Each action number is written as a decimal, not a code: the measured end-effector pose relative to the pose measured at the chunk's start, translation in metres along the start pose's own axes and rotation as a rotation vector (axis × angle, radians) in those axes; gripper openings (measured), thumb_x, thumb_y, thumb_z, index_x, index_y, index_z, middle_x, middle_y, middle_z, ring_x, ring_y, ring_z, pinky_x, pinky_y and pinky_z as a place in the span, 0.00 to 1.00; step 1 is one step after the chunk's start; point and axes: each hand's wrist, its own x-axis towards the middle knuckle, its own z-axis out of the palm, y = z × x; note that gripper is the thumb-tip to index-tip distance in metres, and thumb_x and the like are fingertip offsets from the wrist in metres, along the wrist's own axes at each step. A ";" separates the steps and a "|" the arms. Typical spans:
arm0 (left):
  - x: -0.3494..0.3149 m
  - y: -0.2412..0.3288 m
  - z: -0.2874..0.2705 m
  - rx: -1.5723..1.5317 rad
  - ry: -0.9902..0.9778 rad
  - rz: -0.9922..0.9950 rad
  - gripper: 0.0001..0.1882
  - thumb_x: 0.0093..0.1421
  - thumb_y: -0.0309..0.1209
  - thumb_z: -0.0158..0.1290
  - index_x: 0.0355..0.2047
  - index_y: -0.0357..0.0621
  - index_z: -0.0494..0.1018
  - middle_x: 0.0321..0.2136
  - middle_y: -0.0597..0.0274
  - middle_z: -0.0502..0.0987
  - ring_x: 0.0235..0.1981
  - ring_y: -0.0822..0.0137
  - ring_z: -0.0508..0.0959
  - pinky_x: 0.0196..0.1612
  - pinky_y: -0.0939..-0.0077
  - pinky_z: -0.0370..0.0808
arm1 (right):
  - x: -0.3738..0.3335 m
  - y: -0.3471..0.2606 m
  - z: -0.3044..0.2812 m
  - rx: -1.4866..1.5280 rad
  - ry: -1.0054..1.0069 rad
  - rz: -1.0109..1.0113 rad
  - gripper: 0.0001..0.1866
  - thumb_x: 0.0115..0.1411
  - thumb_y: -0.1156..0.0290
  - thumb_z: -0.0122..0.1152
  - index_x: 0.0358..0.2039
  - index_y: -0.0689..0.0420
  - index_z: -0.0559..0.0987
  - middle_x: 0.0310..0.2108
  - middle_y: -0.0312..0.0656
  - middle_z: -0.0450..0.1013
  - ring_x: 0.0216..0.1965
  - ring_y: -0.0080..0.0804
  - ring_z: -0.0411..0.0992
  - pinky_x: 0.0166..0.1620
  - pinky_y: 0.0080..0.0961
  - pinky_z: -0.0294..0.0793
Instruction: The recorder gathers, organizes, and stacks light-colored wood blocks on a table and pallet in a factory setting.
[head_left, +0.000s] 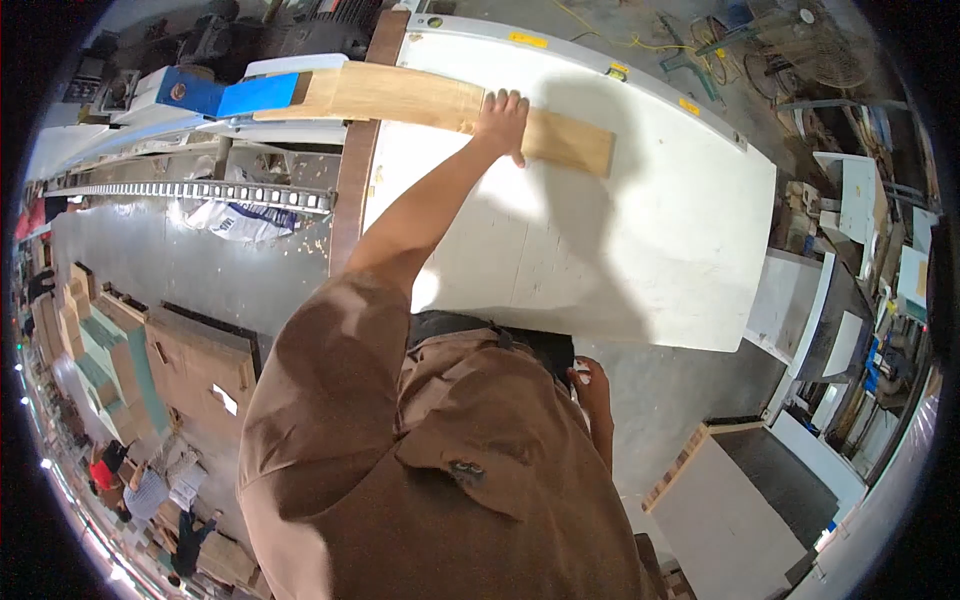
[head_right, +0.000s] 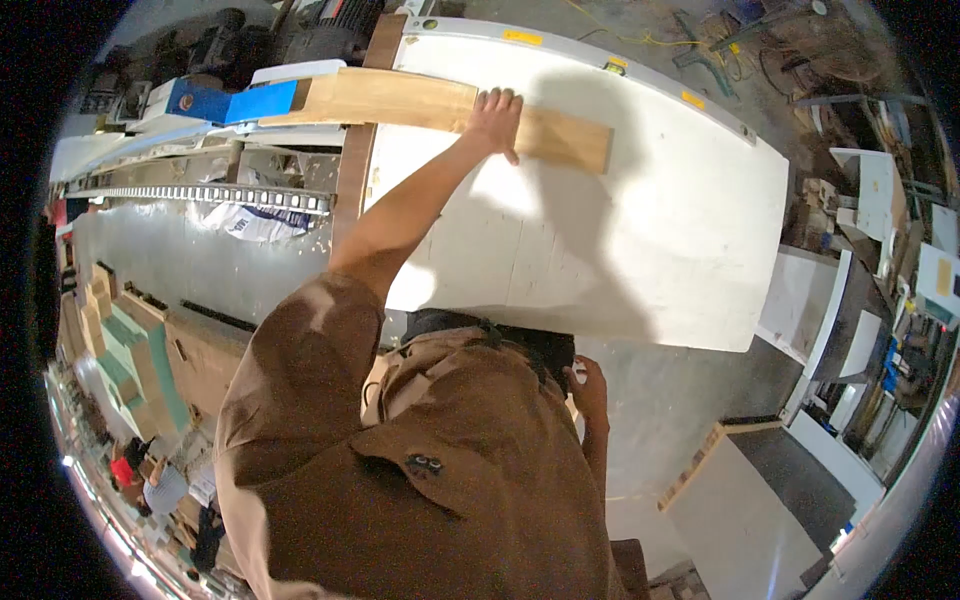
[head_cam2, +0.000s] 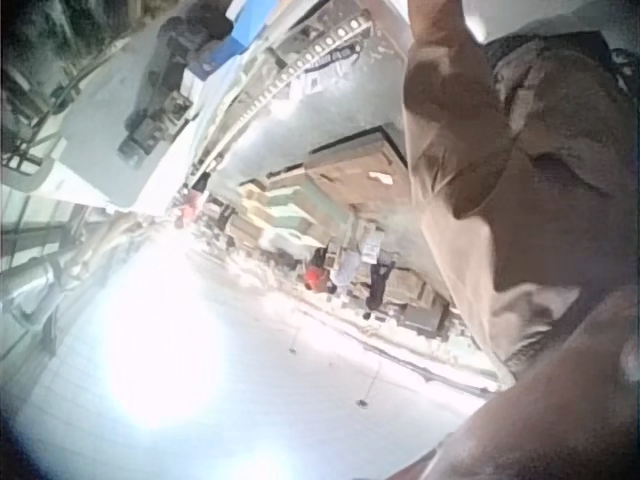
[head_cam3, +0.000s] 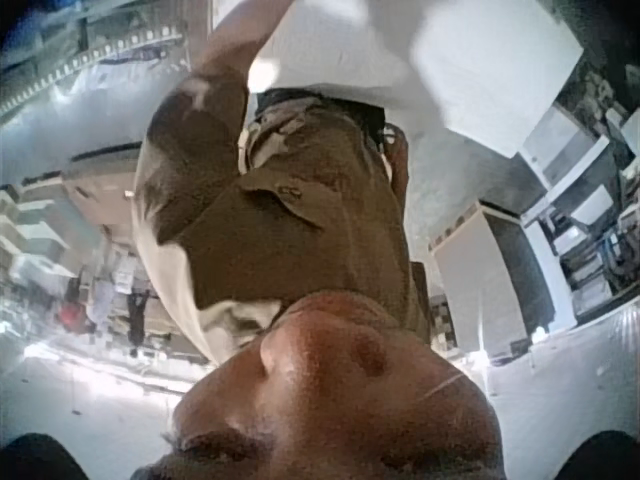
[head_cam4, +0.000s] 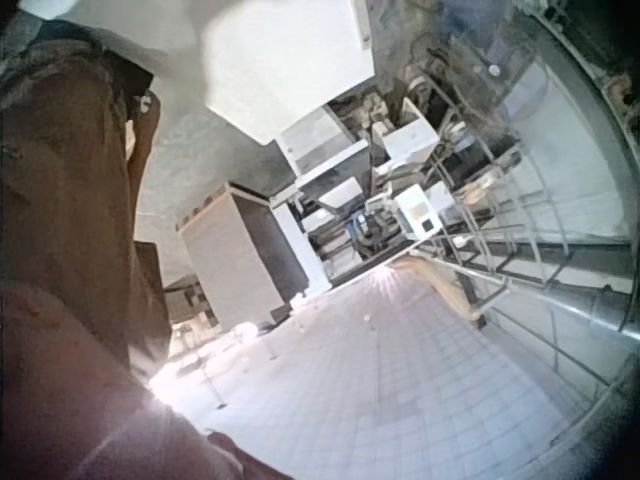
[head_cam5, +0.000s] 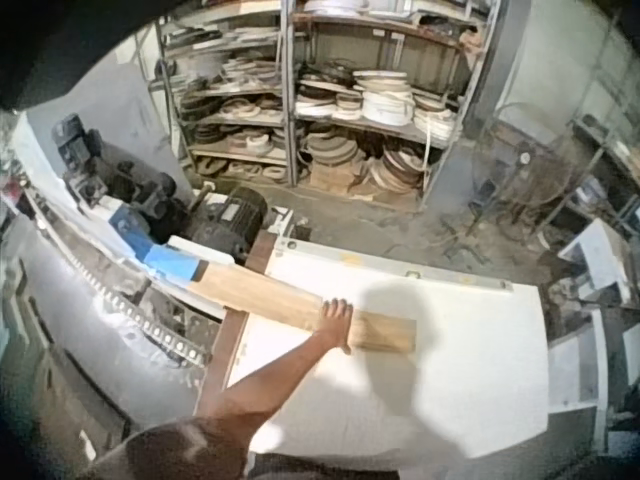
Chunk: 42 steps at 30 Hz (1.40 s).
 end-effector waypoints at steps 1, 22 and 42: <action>0.003 0.000 0.001 0.051 0.002 0.020 0.63 0.37 0.57 0.75 0.68 0.38 0.57 0.68 0.49 0.59 0.72 0.48 0.54 0.73 0.47 0.50 | -0.002 0.000 -0.001 -0.006 -0.013 0.001 0.24 0.64 0.57 0.67 0.57 0.55 0.77 0.55 0.48 0.74 0.50 0.45 0.77 0.49 0.40 0.79; -0.180 0.085 0.000 -0.274 -0.247 0.056 0.62 0.39 0.58 0.72 0.64 0.25 0.59 0.61 0.38 0.65 0.64 0.41 0.64 0.69 0.48 0.56 | 0.132 -0.208 -0.055 -0.412 0.251 -0.754 0.36 0.59 0.60 0.71 0.64 0.57 0.67 0.61 0.50 0.66 0.61 0.48 0.66 0.63 0.42 0.68; -0.254 0.089 -0.006 -0.645 0.201 0.048 0.60 0.32 0.46 0.76 0.63 0.34 0.61 0.59 0.42 0.66 0.60 0.44 0.65 0.66 0.49 0.57 | 0.098 -0.193 -0.009 1.318 0.371 0.020 0.28 0.67 0.63 0.65 0.62 0.56 0.66 0.58 0.47 0.68 0.58 0.39 0.70 0.62 0.44 0.72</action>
